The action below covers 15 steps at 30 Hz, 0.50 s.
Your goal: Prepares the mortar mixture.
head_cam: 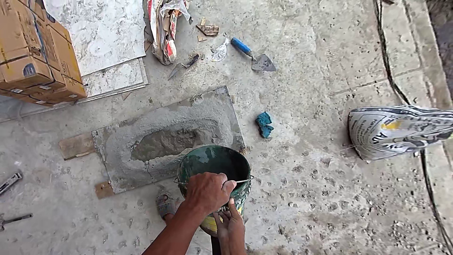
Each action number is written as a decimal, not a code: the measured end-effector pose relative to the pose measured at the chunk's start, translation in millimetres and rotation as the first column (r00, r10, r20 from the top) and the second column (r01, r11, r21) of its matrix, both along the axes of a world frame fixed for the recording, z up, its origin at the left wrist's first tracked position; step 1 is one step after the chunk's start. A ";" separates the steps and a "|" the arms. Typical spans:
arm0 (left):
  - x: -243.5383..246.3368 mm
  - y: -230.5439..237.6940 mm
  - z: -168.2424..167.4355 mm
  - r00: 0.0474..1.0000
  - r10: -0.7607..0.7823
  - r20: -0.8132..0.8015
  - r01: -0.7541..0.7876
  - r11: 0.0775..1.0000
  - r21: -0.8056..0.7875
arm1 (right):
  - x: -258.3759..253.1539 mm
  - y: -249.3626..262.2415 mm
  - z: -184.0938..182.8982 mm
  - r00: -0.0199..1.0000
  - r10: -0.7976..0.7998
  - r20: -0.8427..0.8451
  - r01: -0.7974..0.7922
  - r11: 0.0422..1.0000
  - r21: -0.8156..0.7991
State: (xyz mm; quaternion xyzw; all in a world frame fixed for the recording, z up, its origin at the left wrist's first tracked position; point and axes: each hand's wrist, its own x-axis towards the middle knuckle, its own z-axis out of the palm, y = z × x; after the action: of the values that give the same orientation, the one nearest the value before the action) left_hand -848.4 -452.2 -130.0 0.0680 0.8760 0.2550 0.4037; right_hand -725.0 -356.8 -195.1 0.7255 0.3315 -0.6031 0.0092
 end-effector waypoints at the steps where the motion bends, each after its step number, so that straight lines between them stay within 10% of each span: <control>1: 0.0 3.2 1.3 1.000 -0.004 0.001 0.004 1.000 0.005 | -0.8 2.5 0.8 1.000 -0.005 0.003 0.005 1.000 0.005; 15: -6.2 8.8 9.5 1.000 0.017 -0.018 -0.016 0.999 0.033 | -13.5 12.2 11.9 1.000 0.029 0.006 -0.029 1.000 0.010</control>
State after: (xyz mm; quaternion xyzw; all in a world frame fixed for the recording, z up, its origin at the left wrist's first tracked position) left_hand -854.6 -443.4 -120.5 0.0699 0.8759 0.2721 0.3922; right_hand -738.5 -344.6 -183.2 0.7224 0.3452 -0.5989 0.0152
